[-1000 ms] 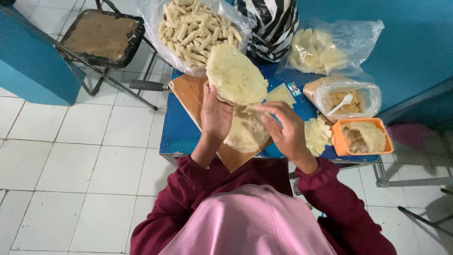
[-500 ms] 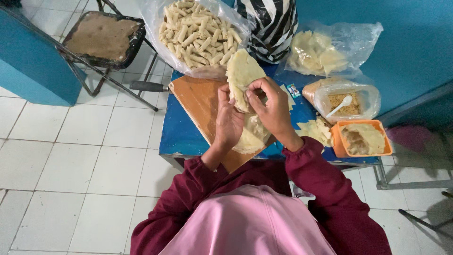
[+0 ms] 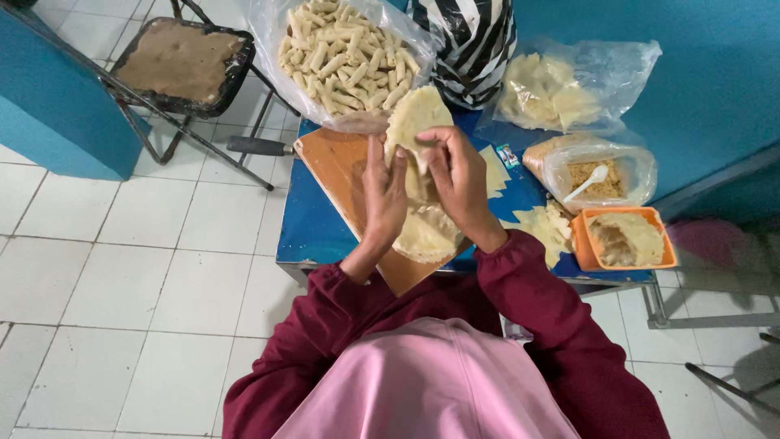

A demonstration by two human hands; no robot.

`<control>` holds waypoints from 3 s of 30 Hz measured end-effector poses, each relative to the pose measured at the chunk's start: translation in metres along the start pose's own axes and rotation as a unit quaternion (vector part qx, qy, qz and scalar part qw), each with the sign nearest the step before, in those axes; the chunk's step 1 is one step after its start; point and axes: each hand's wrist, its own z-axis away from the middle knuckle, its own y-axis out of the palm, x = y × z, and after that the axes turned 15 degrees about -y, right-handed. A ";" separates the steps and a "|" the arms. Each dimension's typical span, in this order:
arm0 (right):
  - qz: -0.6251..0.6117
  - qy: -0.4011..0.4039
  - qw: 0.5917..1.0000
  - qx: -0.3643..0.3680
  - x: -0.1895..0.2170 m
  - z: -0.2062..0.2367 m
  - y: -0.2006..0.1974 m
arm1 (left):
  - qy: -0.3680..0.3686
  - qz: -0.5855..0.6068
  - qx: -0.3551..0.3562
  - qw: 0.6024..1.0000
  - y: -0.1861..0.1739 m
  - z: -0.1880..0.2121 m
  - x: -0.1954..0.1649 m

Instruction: The person holds a large flat pale dough disc over a small blue table and peels thin sheets off it by hand, setting the peeled pieces aside. They then pick up a knife and cut the remaining disc into smaller pieces on a wooden board.

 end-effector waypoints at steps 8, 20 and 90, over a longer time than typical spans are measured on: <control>-0.021 -0.109 0.993 0.030 0.023 -0.014 -0.010 | -0.009 0.112 0.120 0.986 -0.016 -0.019 0.009; -0.001 -0.034 0.999 0.001 0.006 -0.006 -0.017 | -0.022 0.091 0.208 0.974 -0.017 -0.018 -0.007; -0.623 0.405 0.620 -0.251 -0.063 0.081 -0.051 | -0.081 0.280 0.124 0.949 -0.061 -0.018 -0.023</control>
